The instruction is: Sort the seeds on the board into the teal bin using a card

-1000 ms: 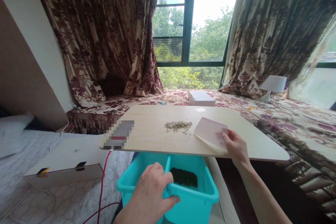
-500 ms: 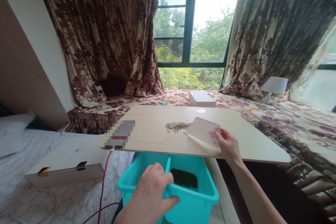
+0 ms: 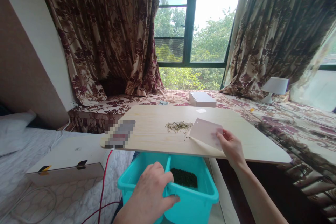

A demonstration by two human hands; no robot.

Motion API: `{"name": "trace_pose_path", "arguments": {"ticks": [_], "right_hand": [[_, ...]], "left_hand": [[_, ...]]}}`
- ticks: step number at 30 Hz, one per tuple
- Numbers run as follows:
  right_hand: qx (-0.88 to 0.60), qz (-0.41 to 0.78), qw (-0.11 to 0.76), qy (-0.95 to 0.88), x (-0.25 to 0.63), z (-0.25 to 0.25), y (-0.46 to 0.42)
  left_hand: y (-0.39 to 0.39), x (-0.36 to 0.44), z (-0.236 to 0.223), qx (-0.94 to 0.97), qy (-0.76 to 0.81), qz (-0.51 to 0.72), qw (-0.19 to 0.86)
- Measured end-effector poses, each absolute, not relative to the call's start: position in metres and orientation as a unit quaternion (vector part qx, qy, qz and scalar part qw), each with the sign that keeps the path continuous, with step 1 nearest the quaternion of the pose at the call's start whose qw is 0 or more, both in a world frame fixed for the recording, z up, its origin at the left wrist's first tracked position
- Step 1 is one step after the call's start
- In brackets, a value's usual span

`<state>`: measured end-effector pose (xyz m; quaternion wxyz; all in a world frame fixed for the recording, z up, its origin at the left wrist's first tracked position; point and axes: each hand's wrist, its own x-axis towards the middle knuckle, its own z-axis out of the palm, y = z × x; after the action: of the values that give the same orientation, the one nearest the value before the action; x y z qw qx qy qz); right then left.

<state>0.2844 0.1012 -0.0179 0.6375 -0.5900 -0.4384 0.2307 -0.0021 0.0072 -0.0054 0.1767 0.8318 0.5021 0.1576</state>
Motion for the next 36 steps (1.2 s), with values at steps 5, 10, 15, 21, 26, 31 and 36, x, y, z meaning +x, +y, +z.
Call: {"name": "trace_pose_path", "arguments": {"ticks": [5,10,15,21,26,31,36], "right_hand": [[-0.59,0.223,0.641,-0.438,0.286,-0.022,0.098],[-0.576,0.236,0.647,-0.441,0.283,-0.022,0.097],[-0.58,0.237,0.643,-0.44,0.279,-0.019,0.101],[-0.58,0.244,0.631,-0.454,0.274,-0.016,0.101],[-0.567,0.24,0.639,-0.461,0.273,-0.013,0.097],[-0.558,0.237,0.644,-0.467,0.269,-0.015,0.106],[-0.55,0.243,0.632,-0.489,0.264,-0.02,0.111]], "left_hand": [[0.006,-0.002,-0.006,0.834,0.499,0.157,0.174],[0.006,-0.002,-0.005,0.835,0.499,0.157,0.17],[0.006,-0.002,-0.002,0.836,0.5,0.149,0.171],[0.006,-0.001,-0.002,0.833,0.507,0.142,0.173],[0.006,-0.002,-0.004,0.832,0.506,0.147,0.172],[0.006,-0.002,-0.004,0.832,0.504,0.153,0.172],[0.005,-0.002,-0.003,0.83,0.509,0.145,0.175]]}}
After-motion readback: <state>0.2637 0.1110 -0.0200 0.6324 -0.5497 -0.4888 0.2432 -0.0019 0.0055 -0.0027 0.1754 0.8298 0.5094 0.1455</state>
